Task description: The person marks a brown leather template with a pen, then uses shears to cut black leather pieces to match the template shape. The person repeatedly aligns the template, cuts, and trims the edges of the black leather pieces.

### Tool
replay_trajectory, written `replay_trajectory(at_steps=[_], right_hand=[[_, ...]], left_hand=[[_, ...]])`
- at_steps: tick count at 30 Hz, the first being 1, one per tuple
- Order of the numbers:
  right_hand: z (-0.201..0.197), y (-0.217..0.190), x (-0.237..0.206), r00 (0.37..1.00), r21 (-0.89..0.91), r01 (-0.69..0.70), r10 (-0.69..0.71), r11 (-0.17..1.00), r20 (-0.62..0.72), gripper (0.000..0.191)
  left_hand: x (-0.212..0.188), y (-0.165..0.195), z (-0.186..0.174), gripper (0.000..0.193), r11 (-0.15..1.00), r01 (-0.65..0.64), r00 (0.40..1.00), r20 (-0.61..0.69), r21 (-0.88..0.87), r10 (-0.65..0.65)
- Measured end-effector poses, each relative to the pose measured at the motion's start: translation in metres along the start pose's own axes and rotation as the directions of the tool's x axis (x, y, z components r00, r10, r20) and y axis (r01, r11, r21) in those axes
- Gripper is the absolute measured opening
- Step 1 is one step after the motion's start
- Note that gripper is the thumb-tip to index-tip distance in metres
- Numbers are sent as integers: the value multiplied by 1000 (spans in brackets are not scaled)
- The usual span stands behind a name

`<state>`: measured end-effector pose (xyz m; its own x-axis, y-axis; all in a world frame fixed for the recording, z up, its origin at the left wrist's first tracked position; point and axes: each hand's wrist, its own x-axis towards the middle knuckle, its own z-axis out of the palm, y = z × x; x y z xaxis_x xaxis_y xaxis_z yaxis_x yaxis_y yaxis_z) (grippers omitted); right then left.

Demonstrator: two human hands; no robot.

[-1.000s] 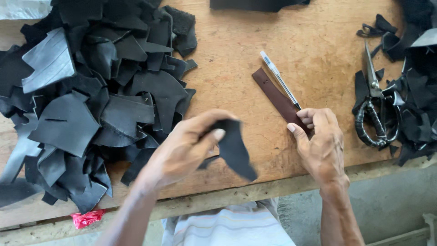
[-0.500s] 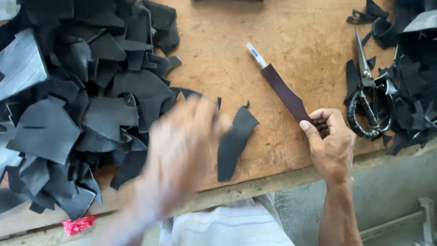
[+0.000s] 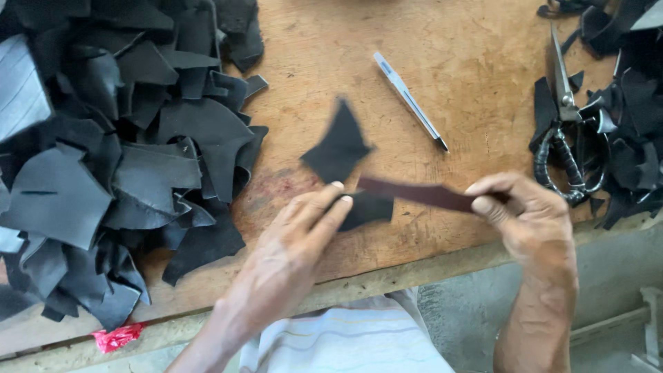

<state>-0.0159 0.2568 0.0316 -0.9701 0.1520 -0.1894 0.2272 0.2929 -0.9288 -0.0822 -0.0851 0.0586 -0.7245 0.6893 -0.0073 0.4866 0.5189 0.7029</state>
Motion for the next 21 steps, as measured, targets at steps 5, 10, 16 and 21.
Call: replay_trajectory(at_steps=[5, 10, 16, 21], right_hand=[[21, -11, -3, 993, -94, -87, 93, 992, 66, 23], [49, -39, -2, 979, -315, 157, -105, 936, 177, 35], [75, -55, -7, 988, -503, 149, -110, 851, 106, 39], [83, -52, -5, 979, -520, 206, -173, 829, 112, 39]], left_hand=[[-1, -4, -9, 61, 997, 66, 983, -172, -33, -70], [-13, -17, -16, 73, 986, 164, 969, -183, -16, -164], [-23, -30, -13, 73, 981, 165, 965, -190, -101, -182], [-29, -40, -15, 73, 979, 132, 968, -192, -155, -161]])
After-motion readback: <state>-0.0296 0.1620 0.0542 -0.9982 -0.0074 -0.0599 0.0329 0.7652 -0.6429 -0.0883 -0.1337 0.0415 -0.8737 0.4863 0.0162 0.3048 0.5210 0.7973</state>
